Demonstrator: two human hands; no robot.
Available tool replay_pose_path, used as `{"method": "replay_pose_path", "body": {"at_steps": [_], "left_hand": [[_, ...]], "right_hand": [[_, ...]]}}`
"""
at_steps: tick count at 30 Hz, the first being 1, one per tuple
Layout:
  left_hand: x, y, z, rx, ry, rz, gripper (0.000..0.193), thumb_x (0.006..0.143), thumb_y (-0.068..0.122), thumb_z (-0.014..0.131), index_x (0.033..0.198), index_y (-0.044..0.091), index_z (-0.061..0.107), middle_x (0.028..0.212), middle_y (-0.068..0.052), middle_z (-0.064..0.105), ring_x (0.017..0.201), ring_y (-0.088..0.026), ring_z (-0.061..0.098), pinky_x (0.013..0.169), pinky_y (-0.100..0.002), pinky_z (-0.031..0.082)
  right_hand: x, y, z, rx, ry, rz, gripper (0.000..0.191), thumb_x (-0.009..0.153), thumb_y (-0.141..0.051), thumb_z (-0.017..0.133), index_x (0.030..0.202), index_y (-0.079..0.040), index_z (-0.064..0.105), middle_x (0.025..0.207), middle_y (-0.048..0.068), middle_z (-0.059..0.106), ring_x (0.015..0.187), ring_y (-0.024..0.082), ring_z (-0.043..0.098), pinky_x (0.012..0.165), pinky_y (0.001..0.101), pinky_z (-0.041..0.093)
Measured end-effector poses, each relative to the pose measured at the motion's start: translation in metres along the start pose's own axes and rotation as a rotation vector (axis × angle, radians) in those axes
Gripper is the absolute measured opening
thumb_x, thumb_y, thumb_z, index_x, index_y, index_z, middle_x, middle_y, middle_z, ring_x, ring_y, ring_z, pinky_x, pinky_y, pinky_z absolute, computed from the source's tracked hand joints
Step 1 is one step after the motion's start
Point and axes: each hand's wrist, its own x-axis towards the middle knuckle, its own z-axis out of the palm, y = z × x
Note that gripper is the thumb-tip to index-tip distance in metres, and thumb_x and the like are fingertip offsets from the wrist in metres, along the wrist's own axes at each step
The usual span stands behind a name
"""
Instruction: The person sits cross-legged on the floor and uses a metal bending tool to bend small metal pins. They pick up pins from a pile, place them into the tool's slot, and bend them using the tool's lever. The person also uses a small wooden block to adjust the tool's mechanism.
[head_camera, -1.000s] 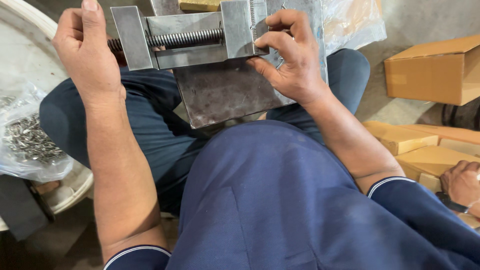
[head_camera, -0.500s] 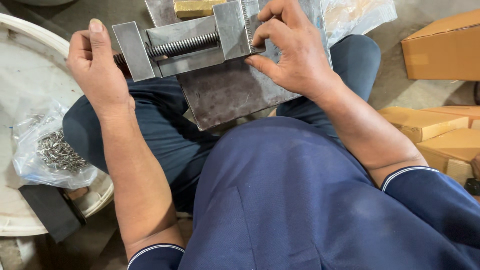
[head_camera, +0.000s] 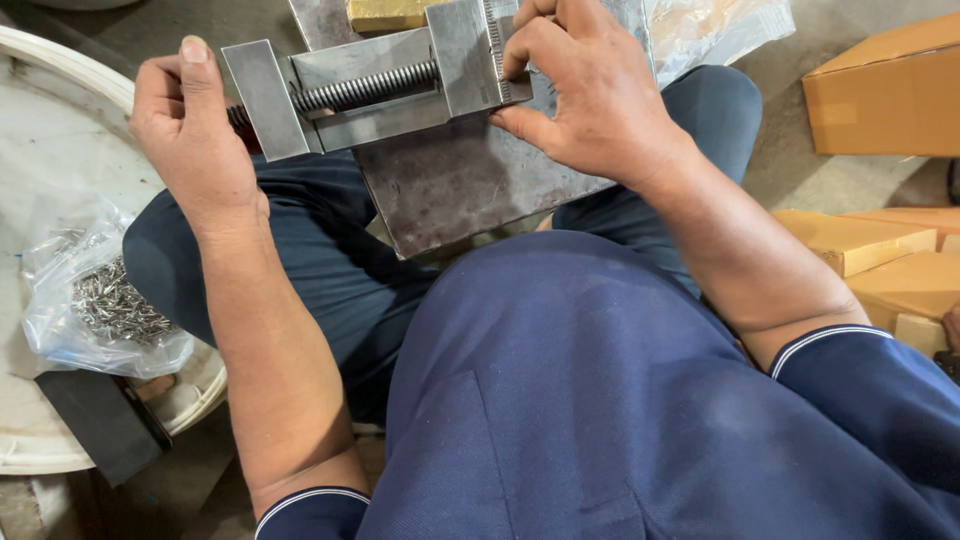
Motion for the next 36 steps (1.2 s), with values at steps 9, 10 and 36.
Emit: {"method": "replay_pose_path", "body": {"at_steps": [9,10,36], "left_hand": [[0.0,-0.001,0.0,0.035,0.005,0.016,0.029,0.116,0.025,0.069,0.097,0.004,0.061,0.085,0.003,0.055,0.077,-0.007,0.044,0.072,-0.024,0.039],[0.0,-0.001,0.001,0.026,-0.003,0.023,0.029,0.117,0.025,0.068,0.099,0.004,0.062,0.087,0.003,0.056,0.078,-0.006,0.045,0.072,-0.024,0.04],[-0.024,0.01,0.006,0.309,0.132,0.322,0.009,0.117,0.007,0.056,0.112,0.0,0.053,0.091,0.0,0.061,0.083,-0.009,0.063,0.079,-0.025,0.053]], "right_hand": [[0.001,-0.003,-0.001,0.011,0.003,0.03,0.037,0.084,-0.013,0.093,0.1,-0.007,0.061,0.118,0.007,0.058,0.108,0.028,0.058,0.09,0.0429,0.048],[0.001,-0.003,0.0,0.012,0.005,0.034,0.037,0.084,-0.013,0.093,0.1,-0.007,0.061,0.118,0.007,0.058,0.108,0.028,0.058,0.09,0.0428,0.048],[-0.002,0.003,0.01,0.031,0.019,0.039,0.035,0.086,-0.013,0.093,0.101,-0.008,0.062,0.119,0.005,0.058,0.105,0.026,0.06,0.089,0.0423,0.049]]}}
